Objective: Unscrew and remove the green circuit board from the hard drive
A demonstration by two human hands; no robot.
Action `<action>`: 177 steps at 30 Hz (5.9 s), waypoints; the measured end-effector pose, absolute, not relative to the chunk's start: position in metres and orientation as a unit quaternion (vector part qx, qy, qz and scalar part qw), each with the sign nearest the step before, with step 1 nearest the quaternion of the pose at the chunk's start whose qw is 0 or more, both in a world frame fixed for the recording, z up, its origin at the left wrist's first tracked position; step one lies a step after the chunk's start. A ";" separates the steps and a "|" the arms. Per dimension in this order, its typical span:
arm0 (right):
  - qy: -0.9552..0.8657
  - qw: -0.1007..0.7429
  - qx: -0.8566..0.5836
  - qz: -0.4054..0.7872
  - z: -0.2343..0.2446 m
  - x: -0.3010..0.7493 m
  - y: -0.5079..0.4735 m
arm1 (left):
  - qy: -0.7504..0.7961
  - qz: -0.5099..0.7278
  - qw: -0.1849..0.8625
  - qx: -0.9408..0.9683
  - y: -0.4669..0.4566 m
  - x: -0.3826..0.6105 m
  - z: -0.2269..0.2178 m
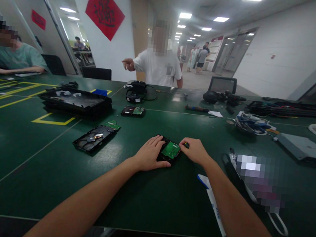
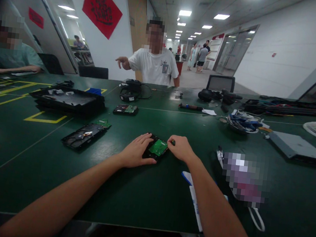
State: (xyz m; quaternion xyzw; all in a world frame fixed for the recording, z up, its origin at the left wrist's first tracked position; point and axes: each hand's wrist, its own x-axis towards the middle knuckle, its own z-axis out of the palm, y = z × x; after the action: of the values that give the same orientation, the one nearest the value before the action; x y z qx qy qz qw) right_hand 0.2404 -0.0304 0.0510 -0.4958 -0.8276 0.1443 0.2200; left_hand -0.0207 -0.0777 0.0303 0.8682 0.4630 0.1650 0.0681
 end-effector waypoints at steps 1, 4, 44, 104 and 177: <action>-0.823 0.223 -0.502 0.143 0.050 0.241 -0.030 | 0.464 0.166 0.068 0.868 -0.078 -0.021 0.030; -0.795 0.237 -0.537 0.151 0.047 0.244 -0.027 | 0.473 0.166 0.066 0.863 -0.076 -0.021 0.029; -0.669 0.550 -0.493 0.079 0.060 0.246 -0.021 | 0.585 0.222 0.057 0.778 -0.075 -0.013 0.023; -0.650 0.516 -0.556 -0.041 0.046 0.265 -0.010 | 0.485 0.275 0.382 0.737 0.030 -0.013 0.041; -0.782 0.217 -0.547 0.207 0.028 0.197 0.008 | 0.419 -0.012 0.198 0.886 -0.037 -0.043 0.092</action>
State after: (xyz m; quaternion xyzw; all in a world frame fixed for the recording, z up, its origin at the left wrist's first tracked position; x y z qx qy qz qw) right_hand 0.1975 0.0081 0.0277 -0.5468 -0.7815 0.2072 0.2174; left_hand -0.0427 -0.0366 0.0916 0.8861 0.4188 -0.0124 0.1980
